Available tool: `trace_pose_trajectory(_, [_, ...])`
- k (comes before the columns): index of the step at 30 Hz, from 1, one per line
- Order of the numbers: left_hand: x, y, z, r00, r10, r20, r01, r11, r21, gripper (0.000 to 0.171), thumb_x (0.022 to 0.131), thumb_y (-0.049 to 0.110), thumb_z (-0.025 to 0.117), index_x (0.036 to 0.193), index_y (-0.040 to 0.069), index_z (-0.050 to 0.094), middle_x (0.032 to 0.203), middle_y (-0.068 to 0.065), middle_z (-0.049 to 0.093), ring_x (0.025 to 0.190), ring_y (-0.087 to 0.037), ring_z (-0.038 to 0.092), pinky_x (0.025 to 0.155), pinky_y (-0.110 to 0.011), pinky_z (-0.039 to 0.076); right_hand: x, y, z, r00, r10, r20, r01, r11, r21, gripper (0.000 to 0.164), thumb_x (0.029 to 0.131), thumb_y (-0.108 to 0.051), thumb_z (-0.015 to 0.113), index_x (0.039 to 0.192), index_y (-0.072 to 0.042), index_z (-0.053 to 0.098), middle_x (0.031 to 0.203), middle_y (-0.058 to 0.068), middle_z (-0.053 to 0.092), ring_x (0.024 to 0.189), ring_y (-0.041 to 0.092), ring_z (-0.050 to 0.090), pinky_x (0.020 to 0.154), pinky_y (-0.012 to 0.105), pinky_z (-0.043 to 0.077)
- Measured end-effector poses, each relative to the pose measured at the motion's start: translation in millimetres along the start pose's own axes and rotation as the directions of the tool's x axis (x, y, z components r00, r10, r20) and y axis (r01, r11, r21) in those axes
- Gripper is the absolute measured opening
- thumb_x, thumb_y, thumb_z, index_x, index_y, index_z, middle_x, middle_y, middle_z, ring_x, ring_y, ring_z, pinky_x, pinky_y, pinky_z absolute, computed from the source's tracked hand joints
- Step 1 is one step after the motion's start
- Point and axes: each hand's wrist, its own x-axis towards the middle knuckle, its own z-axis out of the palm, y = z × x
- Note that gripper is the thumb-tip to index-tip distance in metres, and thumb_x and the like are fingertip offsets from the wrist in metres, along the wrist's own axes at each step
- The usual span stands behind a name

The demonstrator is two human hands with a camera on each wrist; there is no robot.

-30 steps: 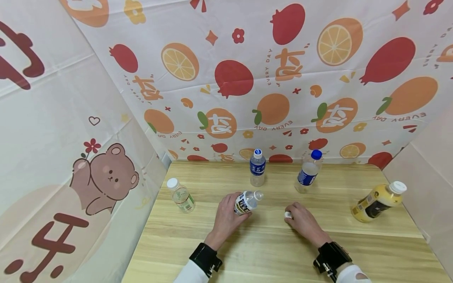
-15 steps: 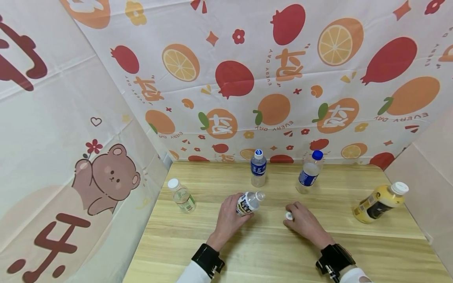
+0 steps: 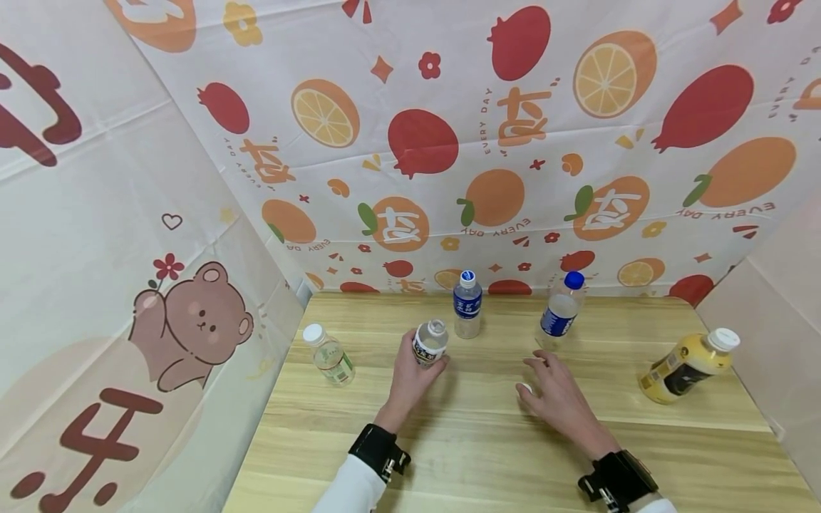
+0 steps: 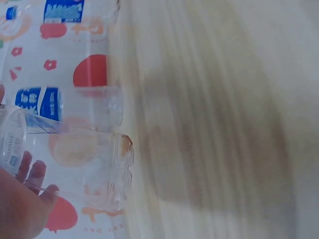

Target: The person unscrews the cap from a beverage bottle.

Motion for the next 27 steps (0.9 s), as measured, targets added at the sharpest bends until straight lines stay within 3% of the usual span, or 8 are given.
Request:
trace_pose_trajectory(5, [14.0,-1.4,-5.4,0.998,-0.052,-0.036,0.05,0.997,-0.062,0.081,0.078,0.025,0.091,0.141,0.002,0.045,0.132,-0.019,0.062,0.12,-0.039,0.061,0.104,-0.056,0.049,-3,-2,-2,0.997,-0.025,-0.076,0.026,1.0,0.007,0.064,0.083,-0.018,0.08,0.135,0.009,0.054,0.14,0.032,0.05,0.124,0.049,0.05,0.098,0.065,0.045])
trace_pose_trajectory(11, [32.4,-4.0,-12.2,0.992,-0.098,-0.083,0.093,0.993,-0.073,0.085,0.077,0.027,0.093,0.141,0.002,0.043,0.133,-0.022,0.061,0.121,-0.042,0.06,0.105,-0.057,0.048,-7,1,-3,0.988,-0.067,-0.141,0.067,0.998,-0.003,0.068,0.081,-0.018,0.081,0.136,0.011,0.053,0.141,0.033,0.05,0.126,0.049,0.048,0.1,0.064,0.043])
trace_pose_trajectory(16, [48.0,-6.9,-14.3,0.982,-0.107,-0.153,0.099,0.993,-0.061,0.085,0.078,0.027,0.093,0.14,0.001,0.041,0.131,-0.024,0.061,0.12,-0.04,0.061,0.102,-0.058,0.05,-9,3,-3,0.985,-0.072,-0.159,0.073,0.997,0.002,0.069,0.08,-0.018,0.082,0.135,0.013,0.053,0.139,0.032,0.052,0.125,0.048,0.049,0.099,0.062,0.043])
trace_pose_trajectory(27, [58.8,-20.3,-9.6,0.969,-0.161,-0.187,0.145,0.985,-0.095,0.082,0.079,0.025,0.092,0.138,0.001,0.04,0.132,-0.024,0.059,0.122,-0.041,0.059,0.104,-0.058,0.048,-9,2,-1,0.985,-0.069,-0.159,0.071,0.997,0.009,0.067,0.081,-0.019,0.08,0.134,0.012,0.053,0.138,0.03,0.051,0.125,0.047,0.048,0.099,0.061,0.042])
